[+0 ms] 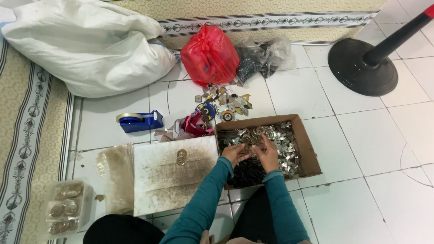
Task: Sorting and organizing small metal pins or badges from a cardboard box onto a white board and into plastic bags.
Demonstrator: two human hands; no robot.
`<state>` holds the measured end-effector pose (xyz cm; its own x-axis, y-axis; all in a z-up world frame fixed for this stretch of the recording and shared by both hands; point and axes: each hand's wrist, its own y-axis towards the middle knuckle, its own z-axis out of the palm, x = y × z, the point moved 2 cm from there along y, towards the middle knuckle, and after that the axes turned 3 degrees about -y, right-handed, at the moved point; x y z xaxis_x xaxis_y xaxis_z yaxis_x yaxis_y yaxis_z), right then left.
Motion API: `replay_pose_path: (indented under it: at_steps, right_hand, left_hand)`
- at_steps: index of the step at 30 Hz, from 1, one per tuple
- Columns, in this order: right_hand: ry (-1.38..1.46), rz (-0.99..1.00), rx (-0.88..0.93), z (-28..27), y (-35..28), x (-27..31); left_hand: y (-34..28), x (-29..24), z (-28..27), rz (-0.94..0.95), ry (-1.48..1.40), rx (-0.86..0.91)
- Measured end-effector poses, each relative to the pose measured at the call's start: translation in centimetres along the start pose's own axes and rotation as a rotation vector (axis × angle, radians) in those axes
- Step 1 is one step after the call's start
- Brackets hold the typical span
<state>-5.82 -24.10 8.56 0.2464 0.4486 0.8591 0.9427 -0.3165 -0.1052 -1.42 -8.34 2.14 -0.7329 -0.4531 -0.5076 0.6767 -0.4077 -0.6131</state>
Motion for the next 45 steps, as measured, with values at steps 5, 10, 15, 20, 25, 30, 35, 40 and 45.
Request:
replay_pose_path:
  at_steps: [5, 10, 15, 20, 25, 30, 35, 40, 45]
  right_hand:
    - [-0.07, 0.018, -0.008, 2.6, 1.5, -3.9]
    - [-0.013, 0.088, 0.071, 6.2, 0.2, -3.2]
    - [-0.037, 0.046, 0.194, 11.8, -2.7, -0.1]
    - [-0.118, -0.042, 0.323, 19.7, -5.0, 2.2]
    - [-0.228, -0.109, 0.411, 25.6, -6.2, 3.0]
    - [-0.314, -0.098, 0.381, 28.2, -5.9, 1.1]
    - [-0.413, -0.135, 0.333, 27.3, -6.7, 3.2]
    - [-0.428, -0.161, 0.31, 26.3, -8.0, 4.8]
    - [-0.203, -0.249, 0.204, 22.2, -7.0, 5.6]
  left_hand:
    - [-0.3, -0.2, 0.2, 0.054, 0.094, -0.036]
    - [-1.8, -0.6, -3.0, 0.155, 0.246, -0.097]
    - [-4.3, -1.7, -11.5, 0.475, 0.881, -0.376]
    - [-13.4, -4.5, -16.1, 0.565, 0.855, -0.548]
    - [-14.3, -5.0, -21.1, 0.472, 0.999, -0.699]
    - [-14.5, -5.5, -21.4, 0.441, 1.12, -0.733]
    - [-12.2, -4.5, -22.9, 0.474, 1.208, -0.732]
    - [-11.7, -3.6, -23.1, 0.588, 1.283, -0.75]
    - [-12.6, -5.6, -17.9, 0.761, 1.296, -0.69]
